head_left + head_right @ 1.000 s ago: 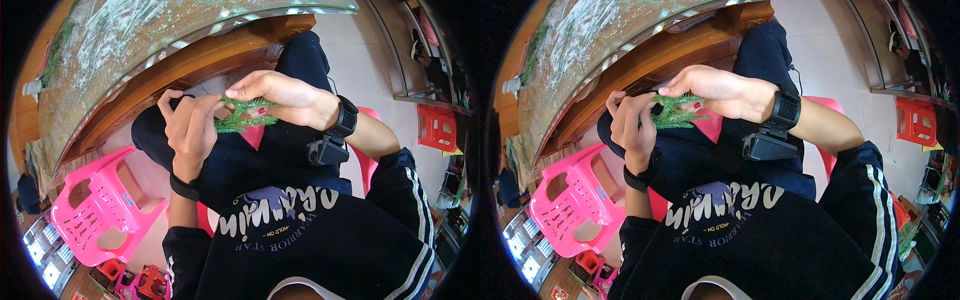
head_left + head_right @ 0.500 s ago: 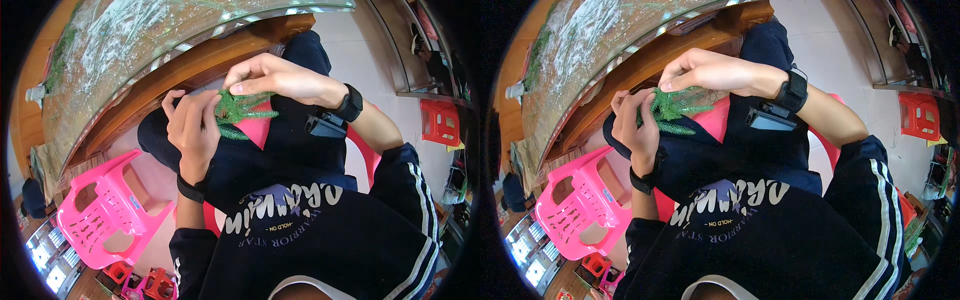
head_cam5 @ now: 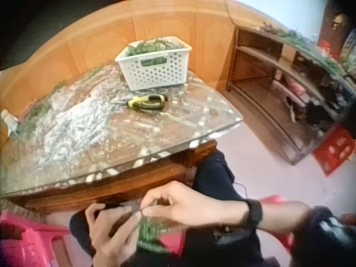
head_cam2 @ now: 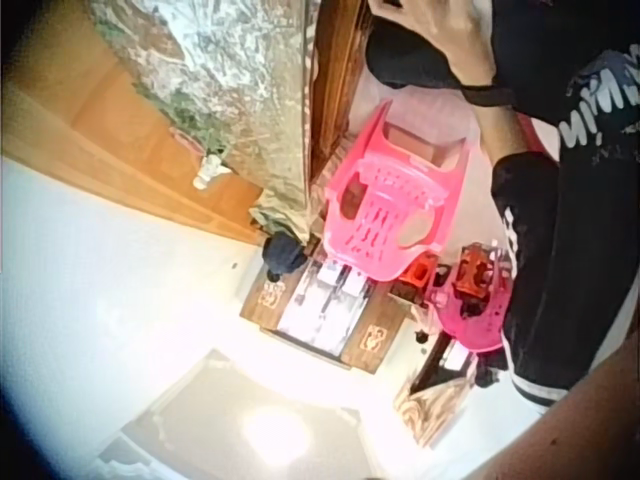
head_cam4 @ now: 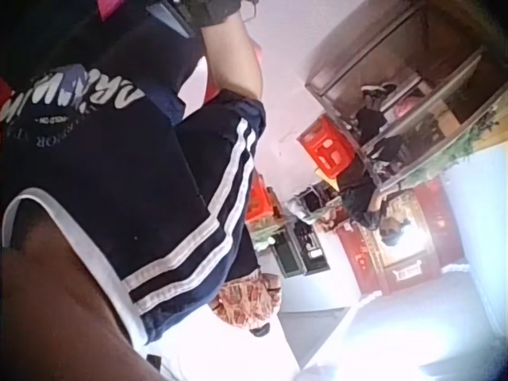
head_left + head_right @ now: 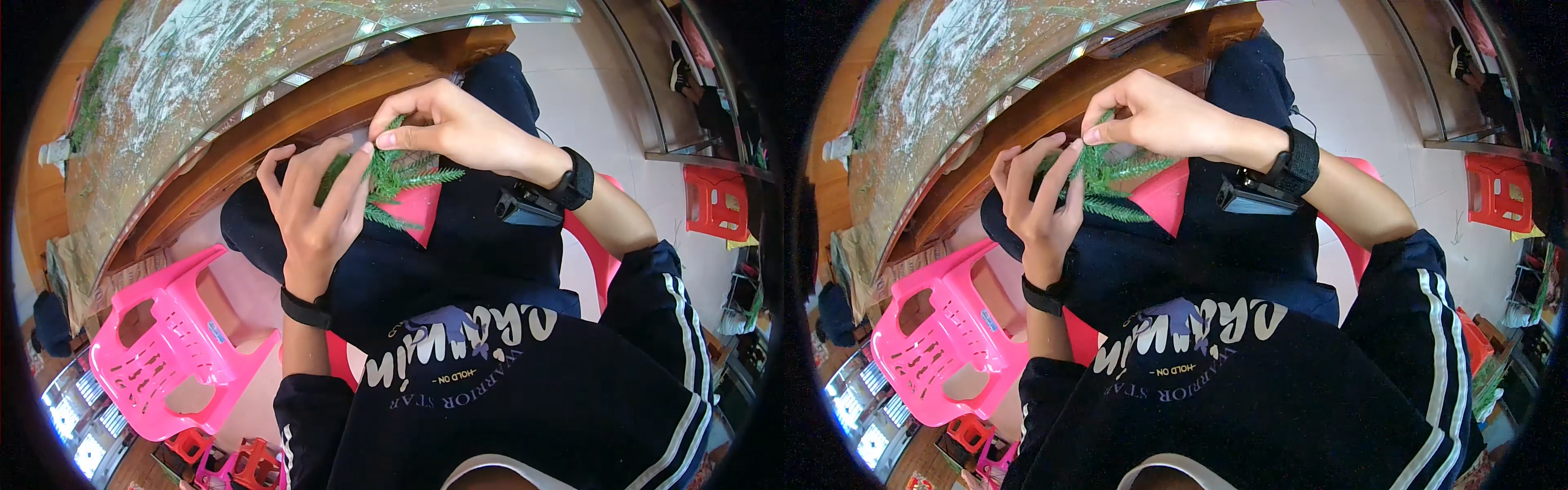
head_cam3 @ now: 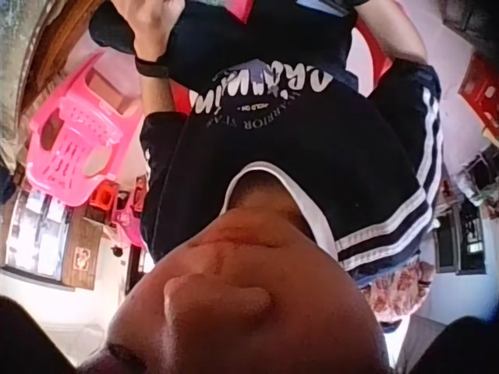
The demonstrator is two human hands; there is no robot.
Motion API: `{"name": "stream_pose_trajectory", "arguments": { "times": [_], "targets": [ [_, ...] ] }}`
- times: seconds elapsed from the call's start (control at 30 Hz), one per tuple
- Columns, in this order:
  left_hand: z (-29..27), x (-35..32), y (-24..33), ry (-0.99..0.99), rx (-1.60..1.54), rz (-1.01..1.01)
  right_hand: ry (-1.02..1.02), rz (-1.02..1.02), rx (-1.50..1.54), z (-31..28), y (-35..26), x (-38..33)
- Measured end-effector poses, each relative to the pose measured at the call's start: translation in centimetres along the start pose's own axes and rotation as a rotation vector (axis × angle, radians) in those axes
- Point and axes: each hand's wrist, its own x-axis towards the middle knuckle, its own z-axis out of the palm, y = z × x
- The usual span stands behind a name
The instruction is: Assembling and shaping artificial green foliage branches at a workstation.
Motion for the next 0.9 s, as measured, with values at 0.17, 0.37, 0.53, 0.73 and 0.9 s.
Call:
{"name": "stream_pose_trajectory", "arguments": {
  "times": [0.17,0.37,0.53,0.73,0.9],
  "targets": [
    [0.02,-0.42,-0.03,0.047,0.052,0.084,-0.068,0.161,0.194,-0.12,-0.43,-0.21],
    [-0.36,-0.62,0.54,0.045,0.134,0.084,-0.168,0.196,0.243,-0.65,-0.16,-0.14],
    [-0.09,-0.47,0.36,0.042,0.053,0.087,-0.158,0.209,0.215,-0.42,-0.14,-0.26],
    [-0.1,-0.24,0.19,0.047,0.016,0.121,-0.166,0.243,0.229,-0.61,-0.25,-0.26],
    [-0.26,-0.39,0.4,0.066,0.004,0.117,-0.21,0.239,0.313,-0.51,0.08,-0.29]
  ]
}}
